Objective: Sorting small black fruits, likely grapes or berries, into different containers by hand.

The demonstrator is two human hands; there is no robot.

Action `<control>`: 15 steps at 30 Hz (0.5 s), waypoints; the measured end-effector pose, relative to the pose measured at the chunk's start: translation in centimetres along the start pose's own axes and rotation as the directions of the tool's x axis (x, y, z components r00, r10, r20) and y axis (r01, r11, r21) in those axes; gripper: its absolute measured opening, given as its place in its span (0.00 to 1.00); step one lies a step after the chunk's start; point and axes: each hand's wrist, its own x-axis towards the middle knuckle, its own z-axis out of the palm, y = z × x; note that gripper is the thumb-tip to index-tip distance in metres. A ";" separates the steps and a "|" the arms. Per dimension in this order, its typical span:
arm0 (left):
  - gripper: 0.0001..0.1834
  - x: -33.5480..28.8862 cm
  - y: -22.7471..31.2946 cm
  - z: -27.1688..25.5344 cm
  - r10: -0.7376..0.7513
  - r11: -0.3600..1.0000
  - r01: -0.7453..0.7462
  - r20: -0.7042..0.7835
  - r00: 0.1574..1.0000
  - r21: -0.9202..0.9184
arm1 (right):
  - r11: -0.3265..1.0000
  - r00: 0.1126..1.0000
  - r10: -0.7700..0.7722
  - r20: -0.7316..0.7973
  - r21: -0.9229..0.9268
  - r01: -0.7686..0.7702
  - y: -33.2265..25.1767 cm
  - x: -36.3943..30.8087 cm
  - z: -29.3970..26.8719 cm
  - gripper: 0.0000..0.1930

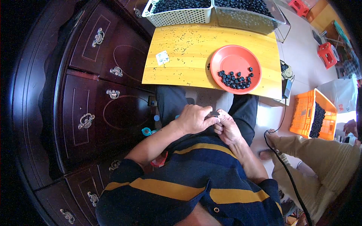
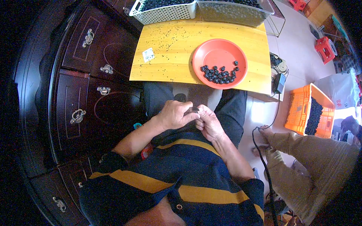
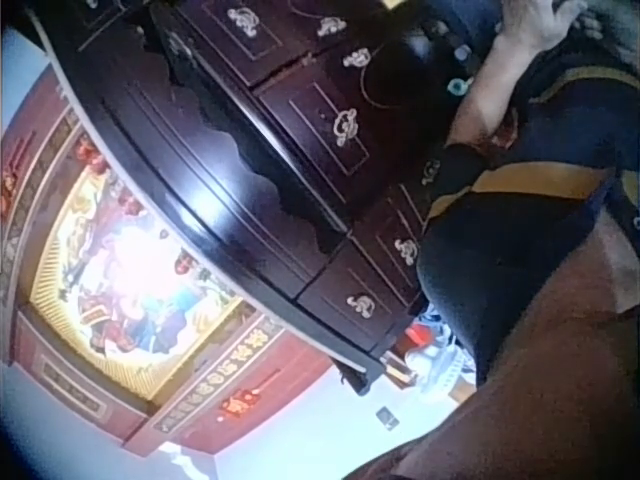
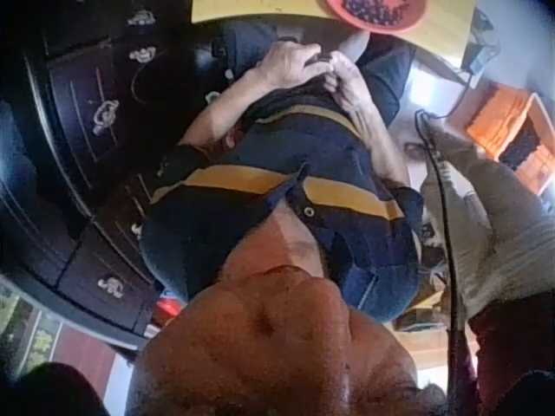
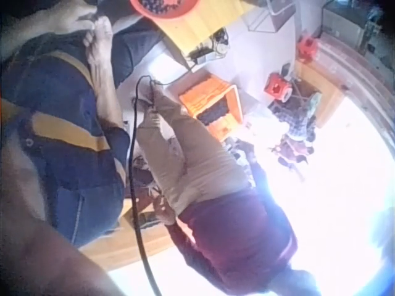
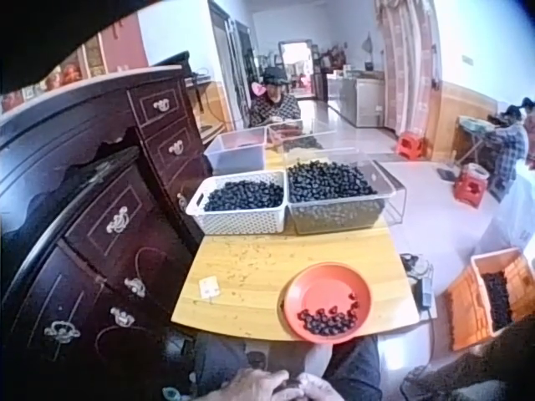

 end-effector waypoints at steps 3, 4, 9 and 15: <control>0.27 -0.1 0.0 0.0 -0.004 1.000 0.004 0.005 1.000 -0.011 | 1.000 1.000 0.010 0.021 0.010 -0.011 0.2 0.0 -0.1 0.09; 0.27 -0.1 0.0 -0.1 -0.005 1.000 0.005 0.004 1.000 -0.012 | 1.000 1.000 0.009 0.010 0.020 -0.010 0.3 0.1 0.0 0.09; 0.24 0.0 0.0 -0.2 -0.011 1.000 0.011 0.022 1.000 0.019 | 0.999 0.999 0.019 -0.041 0.027 -0.018 0.0 0.0 0.8 0.10; 0.25 0.0 -0.2 0.1 0.001 1.000 -0.001 -0.031 1.000 -0.002 | 0.998 0.999 0.015 -0.053 0.054 -0.012 0.2 0.2 1.0 0.11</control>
